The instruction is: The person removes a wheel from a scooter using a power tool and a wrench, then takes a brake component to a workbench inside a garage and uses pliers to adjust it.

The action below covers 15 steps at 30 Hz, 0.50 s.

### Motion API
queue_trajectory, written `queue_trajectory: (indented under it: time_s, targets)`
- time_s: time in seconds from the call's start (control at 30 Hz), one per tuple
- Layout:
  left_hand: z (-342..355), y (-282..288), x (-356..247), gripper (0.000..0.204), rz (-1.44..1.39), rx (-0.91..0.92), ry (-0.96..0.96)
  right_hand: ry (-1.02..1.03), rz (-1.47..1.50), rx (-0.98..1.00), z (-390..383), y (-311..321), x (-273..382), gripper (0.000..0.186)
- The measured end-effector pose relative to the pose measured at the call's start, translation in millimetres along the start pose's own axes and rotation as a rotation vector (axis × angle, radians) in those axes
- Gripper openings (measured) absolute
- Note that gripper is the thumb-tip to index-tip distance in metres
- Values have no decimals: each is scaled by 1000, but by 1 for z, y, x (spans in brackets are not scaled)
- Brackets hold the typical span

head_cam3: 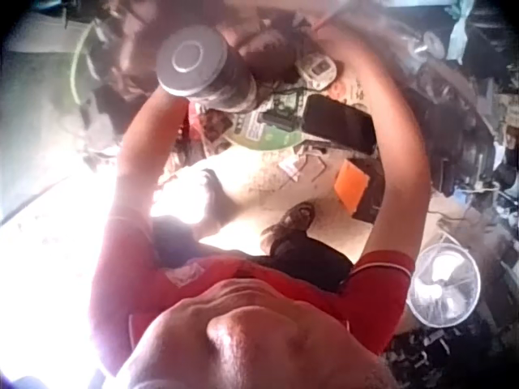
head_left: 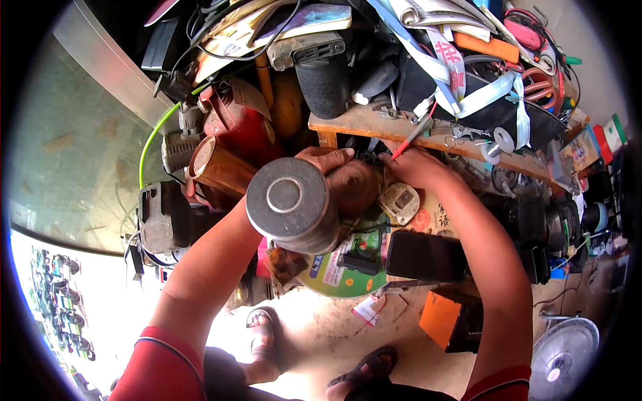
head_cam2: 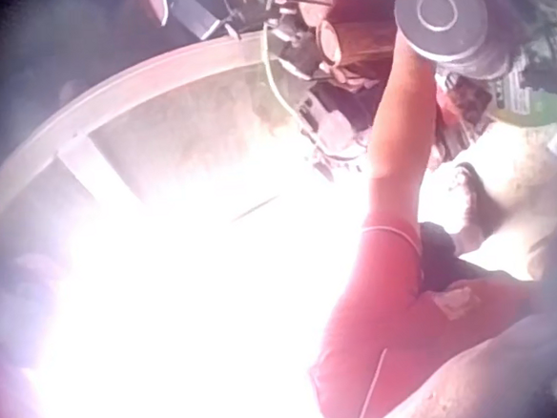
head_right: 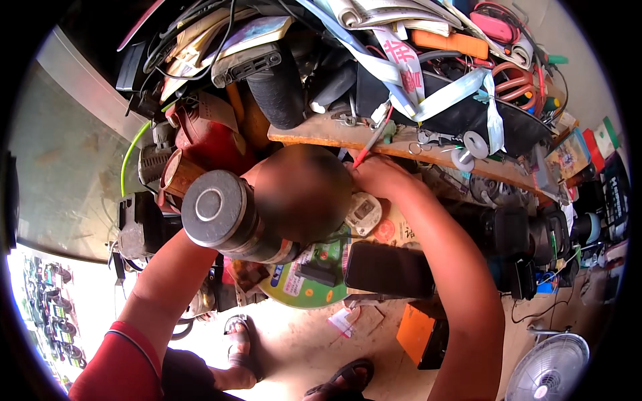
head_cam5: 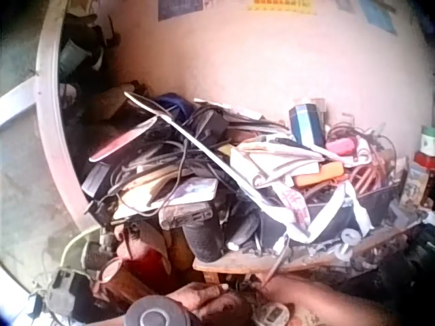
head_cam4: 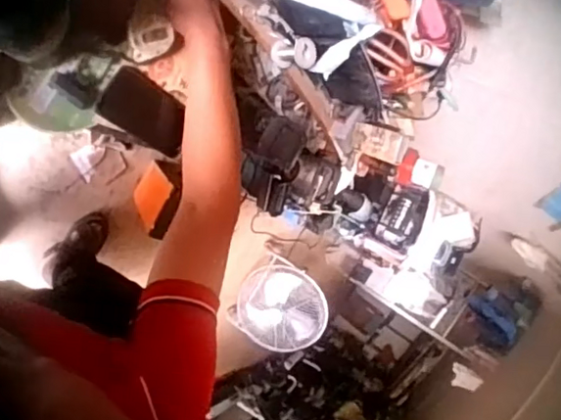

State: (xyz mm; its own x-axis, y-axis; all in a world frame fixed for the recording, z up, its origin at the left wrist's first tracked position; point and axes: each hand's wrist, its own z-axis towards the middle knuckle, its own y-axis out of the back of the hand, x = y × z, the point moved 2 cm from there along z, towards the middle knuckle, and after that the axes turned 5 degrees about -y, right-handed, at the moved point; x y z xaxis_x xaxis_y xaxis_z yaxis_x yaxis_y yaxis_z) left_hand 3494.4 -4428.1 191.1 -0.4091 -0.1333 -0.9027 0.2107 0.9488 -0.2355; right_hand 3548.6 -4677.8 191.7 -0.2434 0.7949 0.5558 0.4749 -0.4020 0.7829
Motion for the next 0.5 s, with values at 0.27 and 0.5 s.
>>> queue_trajectory:
  time_s: [0.27, 0.5]
  targets:
    - [-2, -6, -1, 42, 4, 27, -16, -206, -133, -89, 49, -19, -31, 53]
    - [-2, -4, 3, 45, 7, 29, -29, -124, -96, -137, 71, -30, -33, 52]
